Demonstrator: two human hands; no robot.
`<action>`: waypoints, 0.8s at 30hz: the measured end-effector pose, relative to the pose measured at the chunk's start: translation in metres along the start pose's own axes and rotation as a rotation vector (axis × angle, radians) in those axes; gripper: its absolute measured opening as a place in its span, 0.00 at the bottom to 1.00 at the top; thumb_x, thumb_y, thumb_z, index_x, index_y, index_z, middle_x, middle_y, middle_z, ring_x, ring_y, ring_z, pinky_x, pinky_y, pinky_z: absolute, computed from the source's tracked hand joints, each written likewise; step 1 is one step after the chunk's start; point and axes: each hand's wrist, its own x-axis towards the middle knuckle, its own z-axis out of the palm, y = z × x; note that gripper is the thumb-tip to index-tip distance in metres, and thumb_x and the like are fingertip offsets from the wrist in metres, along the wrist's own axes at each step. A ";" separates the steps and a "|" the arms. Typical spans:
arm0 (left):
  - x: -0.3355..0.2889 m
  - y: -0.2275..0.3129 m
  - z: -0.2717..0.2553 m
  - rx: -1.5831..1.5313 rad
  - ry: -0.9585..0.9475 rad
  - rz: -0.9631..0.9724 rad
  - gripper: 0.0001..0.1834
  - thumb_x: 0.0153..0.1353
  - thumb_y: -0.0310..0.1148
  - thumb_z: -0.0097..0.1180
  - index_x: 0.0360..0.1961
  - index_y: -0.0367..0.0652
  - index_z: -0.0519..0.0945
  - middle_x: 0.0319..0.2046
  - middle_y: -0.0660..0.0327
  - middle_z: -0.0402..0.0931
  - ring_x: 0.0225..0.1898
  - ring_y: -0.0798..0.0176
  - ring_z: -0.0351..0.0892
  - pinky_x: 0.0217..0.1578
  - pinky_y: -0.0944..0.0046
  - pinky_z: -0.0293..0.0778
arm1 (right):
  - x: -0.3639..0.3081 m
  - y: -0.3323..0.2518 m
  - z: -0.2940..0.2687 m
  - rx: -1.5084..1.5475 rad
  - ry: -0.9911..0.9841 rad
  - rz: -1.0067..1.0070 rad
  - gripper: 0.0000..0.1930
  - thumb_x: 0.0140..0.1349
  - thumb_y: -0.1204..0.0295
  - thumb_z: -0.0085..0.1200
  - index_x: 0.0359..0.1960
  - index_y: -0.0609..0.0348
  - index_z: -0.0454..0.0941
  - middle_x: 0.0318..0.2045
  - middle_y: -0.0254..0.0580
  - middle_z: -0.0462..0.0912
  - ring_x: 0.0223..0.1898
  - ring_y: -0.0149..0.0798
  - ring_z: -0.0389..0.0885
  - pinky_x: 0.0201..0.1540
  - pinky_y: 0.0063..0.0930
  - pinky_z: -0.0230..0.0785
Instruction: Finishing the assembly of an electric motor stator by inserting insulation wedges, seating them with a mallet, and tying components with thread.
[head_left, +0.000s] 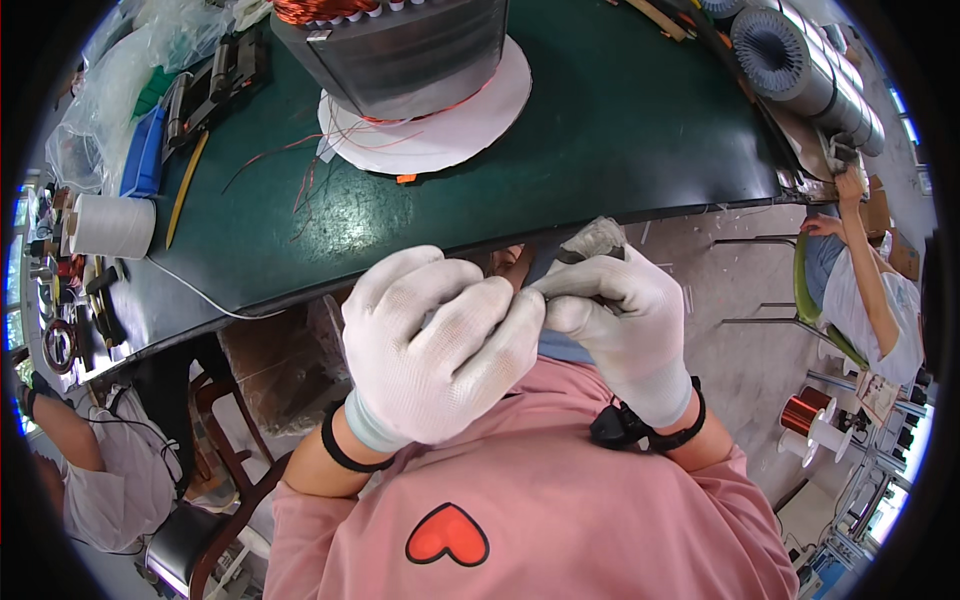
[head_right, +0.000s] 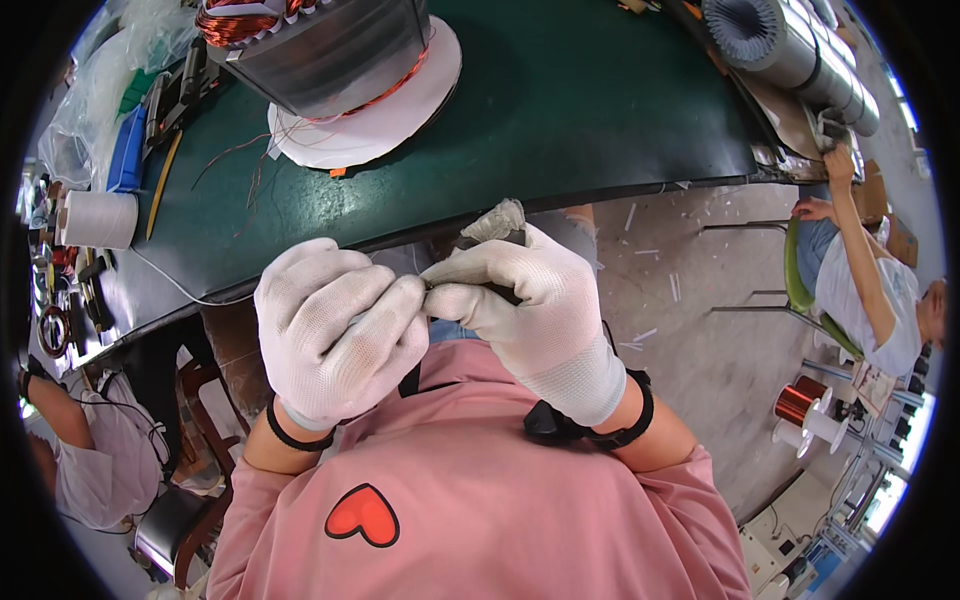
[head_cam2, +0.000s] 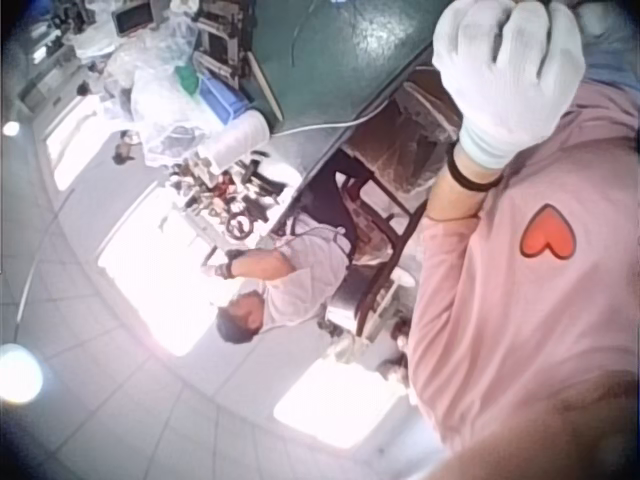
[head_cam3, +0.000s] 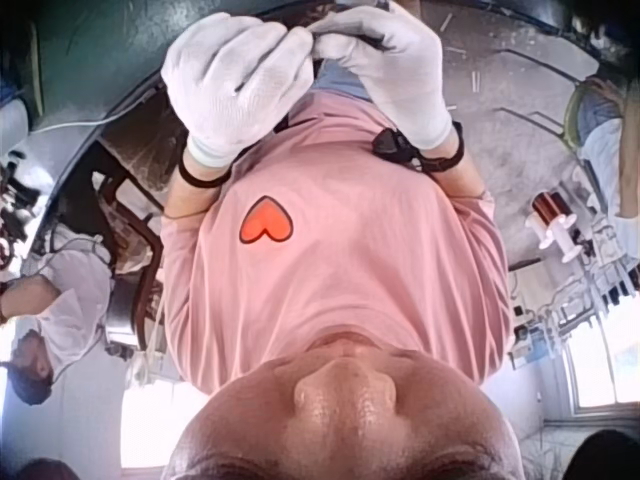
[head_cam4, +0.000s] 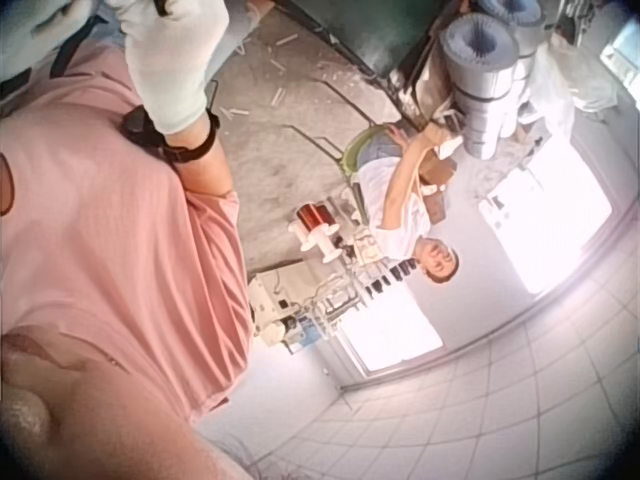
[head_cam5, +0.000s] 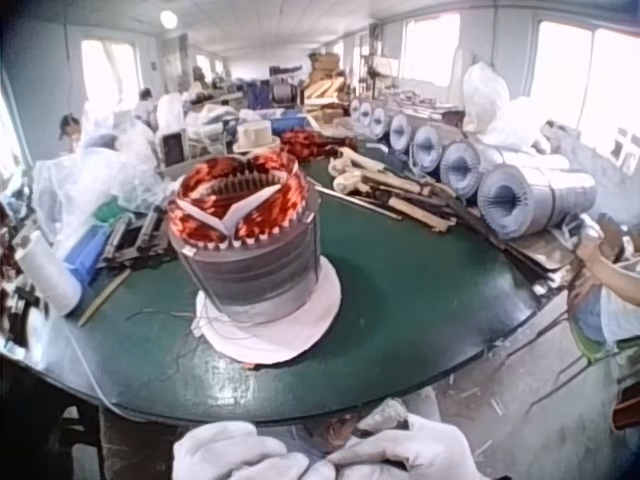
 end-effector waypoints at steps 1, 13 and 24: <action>0.000 -0.002 0.001 0.005 0.030 0.019 0.14 0.44 0.25 0.71 0.36 0.46 0.85 0.36 0.63 0.78 0.39 0.55 0.81 0.45 0.50 0.78 | 0.000 0.001 0.000 0.004 -0.042 -0.007 0.07 0.54 0.79 0.68 0.36 0.62 0.87 0.31 0.37 0.81 0.34 0.31 0.77 0.38 0.24 0.72; 0.010 -0.003 -0.010 -0.928 -0.331 -0.744 0.35 0.50 0.38 0.70 0.57 0.36 0.71 0.38 0.60 0.76 0.35 0.66 0.75 0.39 0.65 0.75 | 0.017 0.022 -0.012 1.744 -0.316 0.416 0.13 0.77 0.68 0.44 0.58 0.55 0.73 0.34 0.45 0.81 0.16 0.28 0.69 0.17 0.20 0.61; -0.046 -0.030 -0.051 -0.930 -1.386 -0.756 0.14 0.70 0.38 0.50 0.47 0.42 0.82 0.31 0.57 0.80 0.30 0.63 0.78 0.37 0.59 0.76 | 0.032 -0.001 -0.055 -0.061 -0.229 -0.240 0.22 0.74 0.49 0.48 0.48 0.58 0.71 0.43 0.47 0.77 0.44 0.41 0.77 0.55 0.40 0.69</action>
